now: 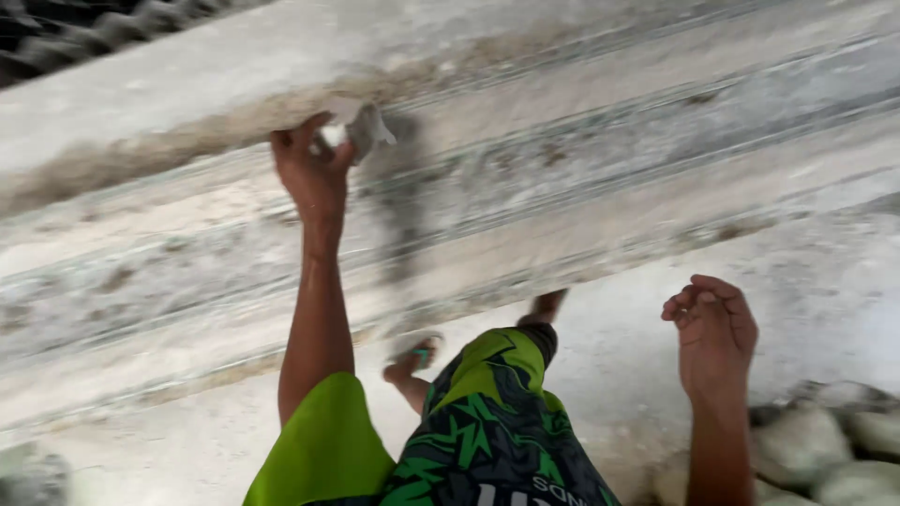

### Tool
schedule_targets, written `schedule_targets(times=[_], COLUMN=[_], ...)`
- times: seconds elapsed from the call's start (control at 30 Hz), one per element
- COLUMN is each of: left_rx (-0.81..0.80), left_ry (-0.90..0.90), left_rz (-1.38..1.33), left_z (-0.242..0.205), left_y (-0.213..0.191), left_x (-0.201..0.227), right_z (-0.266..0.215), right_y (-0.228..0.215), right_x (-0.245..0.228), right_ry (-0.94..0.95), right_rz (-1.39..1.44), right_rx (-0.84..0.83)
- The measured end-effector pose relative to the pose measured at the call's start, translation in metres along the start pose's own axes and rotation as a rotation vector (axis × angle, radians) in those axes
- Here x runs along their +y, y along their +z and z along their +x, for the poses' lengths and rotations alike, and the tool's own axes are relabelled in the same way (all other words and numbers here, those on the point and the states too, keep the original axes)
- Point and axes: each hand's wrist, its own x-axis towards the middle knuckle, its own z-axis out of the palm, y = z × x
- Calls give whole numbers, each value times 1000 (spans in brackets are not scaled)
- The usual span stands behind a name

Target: Applying gypsum paste to a mold to create decorative moldings.

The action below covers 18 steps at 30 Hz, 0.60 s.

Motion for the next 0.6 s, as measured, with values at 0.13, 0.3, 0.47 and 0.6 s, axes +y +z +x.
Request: schedule_targets(times=[0.13,0.3,0.47,0.6], left_rx=[134,53,108,77], left_ry=[176,28,160,154], left_rz=[-63,13,183,162], left_z=[-11,-19,-27,-46], left_y=[88,188,283,365], left_x=[70,162,234,277], right_z=[50,112,219,323], right_y=[-117,-235,-281,-318], right_x=[-45,-92,-131,-162], right_ry=[95,104,118,130], right_rz=[-32,-247,-415,-463], right_rx=[103,135,-77,-222])
